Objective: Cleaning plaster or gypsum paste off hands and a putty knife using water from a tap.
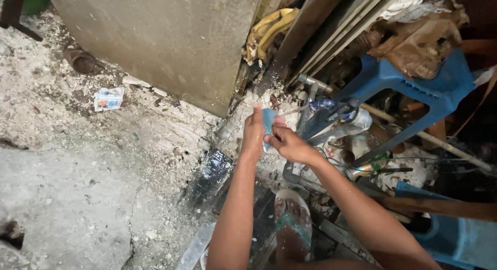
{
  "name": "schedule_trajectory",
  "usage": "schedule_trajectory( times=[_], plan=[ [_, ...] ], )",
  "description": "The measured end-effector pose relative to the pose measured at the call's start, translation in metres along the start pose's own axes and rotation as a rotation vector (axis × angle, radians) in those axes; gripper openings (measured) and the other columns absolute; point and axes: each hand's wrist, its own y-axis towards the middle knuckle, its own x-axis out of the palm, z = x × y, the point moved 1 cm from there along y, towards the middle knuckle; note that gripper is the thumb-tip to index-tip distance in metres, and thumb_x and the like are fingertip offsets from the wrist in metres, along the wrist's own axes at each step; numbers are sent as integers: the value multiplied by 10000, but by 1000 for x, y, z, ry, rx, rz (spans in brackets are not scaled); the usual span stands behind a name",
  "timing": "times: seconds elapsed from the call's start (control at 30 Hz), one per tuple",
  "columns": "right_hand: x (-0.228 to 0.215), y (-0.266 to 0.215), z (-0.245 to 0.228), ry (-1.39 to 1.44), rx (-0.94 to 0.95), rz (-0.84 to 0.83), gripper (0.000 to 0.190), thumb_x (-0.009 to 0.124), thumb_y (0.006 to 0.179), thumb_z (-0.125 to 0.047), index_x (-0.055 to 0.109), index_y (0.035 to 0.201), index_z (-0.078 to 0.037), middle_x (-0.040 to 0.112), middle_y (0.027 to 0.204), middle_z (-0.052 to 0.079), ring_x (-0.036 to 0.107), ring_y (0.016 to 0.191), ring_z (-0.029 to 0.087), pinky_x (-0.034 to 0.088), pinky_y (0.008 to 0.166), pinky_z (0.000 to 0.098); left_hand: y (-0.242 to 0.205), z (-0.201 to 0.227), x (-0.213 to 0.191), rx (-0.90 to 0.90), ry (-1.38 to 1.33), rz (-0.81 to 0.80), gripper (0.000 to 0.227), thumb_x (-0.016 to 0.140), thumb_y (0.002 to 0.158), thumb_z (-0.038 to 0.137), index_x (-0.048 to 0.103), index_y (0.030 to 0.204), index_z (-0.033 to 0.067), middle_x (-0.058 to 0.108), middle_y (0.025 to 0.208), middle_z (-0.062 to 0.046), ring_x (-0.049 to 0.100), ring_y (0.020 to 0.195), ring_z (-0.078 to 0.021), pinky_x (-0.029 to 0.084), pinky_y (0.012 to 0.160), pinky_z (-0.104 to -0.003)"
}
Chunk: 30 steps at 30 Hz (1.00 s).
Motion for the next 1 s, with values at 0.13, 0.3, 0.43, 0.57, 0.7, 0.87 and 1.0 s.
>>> schedule_trajectory(
  times=[0.13,0.3,0.43,0.57,0.7,0.87,1.0],
  plan=[
    [-5,1,13,-69,44,-33,199,627,943,-164,605,786,-44,563,682,66,525,684,202,462,653,362,4,-12,5,153,75,-131,248,700,979,321,708,884,92,719,789,-69,665,707,-160,506,637,-267],
    [-4,4,17,55,123,95,250,651,953,-263,724,912,-28,723,822,99,629,785,210,526,745,380,3,-14,5,218,216,-127,390,537,1062,422,704,916,102,689,858,-90,590,886,-172,494,789,-355],
    [-10,9,13,177,69,268,101,770,891,-171,741,969,-113,708,817,-27,607,756,104,528,712,270,6,-14,6,388,370,-211,268,543,1061,304,705,996,102,732,917,-138,688,944,-245,531,849,-404],
    [-14,15,-16,190,79,321,136,780,874,-194,728,989,-144,642,656,-54,594,573,63,487,528,187,10,-21,9,556,230,-104,98,671,987,135,738,990,63,770,951,-122,711,985,-208,553,890,-372],
    [-13,24,46,47,85,334,154,776,852,-195,730,998,-187,649,656,-27,643,595,101,525,534,234,-4,-18,21,467,193,3,157,632,1017,172,720,1001,43,765,964,-161,688,976,-205,549,891,-407],
    [-16,23,43,-223,-77,446,143,753,816,-167,682,928,-115,655,860,117,664,904,335,531,823,417,-11,-21,30,364,398,-44,324,459,1066,301,593,1098,8,669,1119,-321,589,1184,-515,480,984,-584],
    [-5,19,30,-325,-131,445,163,757,758,-149,658,878,-100,611,810,139,645,873,372,521,808,432,-8,-14,27,358,399,-5,276,389,1053,217,612,1025,56,725,1081,-248,646,1156,-444,481,1005,-533]
  ],
)
